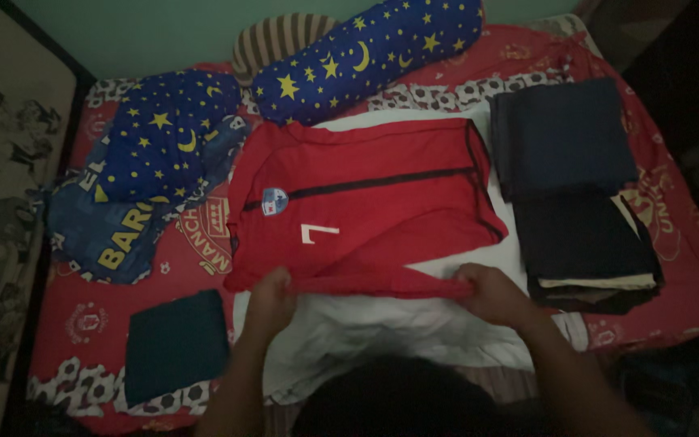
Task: The person folds clothes on a bed by hand, handling a green shirt, a red shirt, a blue shirt, and a dark jacket one at a time and placing each onto a stack.
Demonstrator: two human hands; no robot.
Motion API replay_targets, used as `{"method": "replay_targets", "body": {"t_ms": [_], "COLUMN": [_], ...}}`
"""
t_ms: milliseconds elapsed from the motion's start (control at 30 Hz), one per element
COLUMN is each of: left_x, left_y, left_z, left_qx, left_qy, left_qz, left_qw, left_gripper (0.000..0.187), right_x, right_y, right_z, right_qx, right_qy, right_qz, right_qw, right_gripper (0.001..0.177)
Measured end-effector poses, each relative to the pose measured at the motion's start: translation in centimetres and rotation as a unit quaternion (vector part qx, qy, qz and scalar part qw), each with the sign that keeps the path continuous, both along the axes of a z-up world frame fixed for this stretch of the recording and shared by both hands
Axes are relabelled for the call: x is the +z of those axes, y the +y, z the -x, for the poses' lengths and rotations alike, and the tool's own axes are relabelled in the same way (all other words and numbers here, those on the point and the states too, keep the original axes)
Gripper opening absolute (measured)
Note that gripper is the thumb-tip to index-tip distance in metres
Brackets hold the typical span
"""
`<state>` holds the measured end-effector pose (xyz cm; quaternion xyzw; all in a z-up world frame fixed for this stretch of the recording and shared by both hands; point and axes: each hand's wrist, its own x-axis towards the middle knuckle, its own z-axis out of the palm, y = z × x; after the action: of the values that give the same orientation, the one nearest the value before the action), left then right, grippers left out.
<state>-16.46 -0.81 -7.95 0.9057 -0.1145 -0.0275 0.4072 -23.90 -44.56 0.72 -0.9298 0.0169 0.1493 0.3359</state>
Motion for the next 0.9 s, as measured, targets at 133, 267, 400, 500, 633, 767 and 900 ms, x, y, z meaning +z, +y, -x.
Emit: {"method": "replay_targets", "body": {"t_ms": [133,267,400,500,633,767,900], "left_x": [3.5,8.0,7.9,4.0,-2.0,-3.3,0.9], "left_y": [-1.8,-7.2,-10.3,-9.9,-6.8,-2.3,-1.6], "left_z": [2.2,4.3,5.7,4.9,3.6,2.4,4.3], "left_qx": [-0.050,-0.060,-0.125,-0.085,0.122,0.481,0.425], "left_qy": [-0.195,-0.111,-0.017,0.021,0.020,-0.060,-0.094], "left_qz": [-0.028,-0.040,0.168,0.193,0.097,0.156,0.230], "left_qw": [0.979,0.991,0.978,0.977,0.988,0.860,0.871], "left_gripper": [0.049,0.090,0.067,0.036,0.029,0.056,0.080], "right_x": [1.3,1.4,2.6,1.8,-2.3,-3.7,-4.1], "right_y": [4.0,9.3,13.2,12.1,8.7,2.6,-1.2], "right_z": [0.7,-0.3,-1.6,-3.6,-8.0,-11.9,-14.6], "right_qx": [-0.130,-0.035,-0.015,0.062,0.041,0.021,0.063], "right_qy": [0.152,0.043,0.105,0.107,-0.065,-0.285,-0.255], "right_qz": [-0.209,-0.207,-0.296,-0.280,-0.213,0.144,0.293], "right_qw": [0.957,0.977,0.949,0.952,0.974,0.947,0.919], "right_gripper": [0.027,0.026,0.031,0.037,0.035,0.056,0.072]}}
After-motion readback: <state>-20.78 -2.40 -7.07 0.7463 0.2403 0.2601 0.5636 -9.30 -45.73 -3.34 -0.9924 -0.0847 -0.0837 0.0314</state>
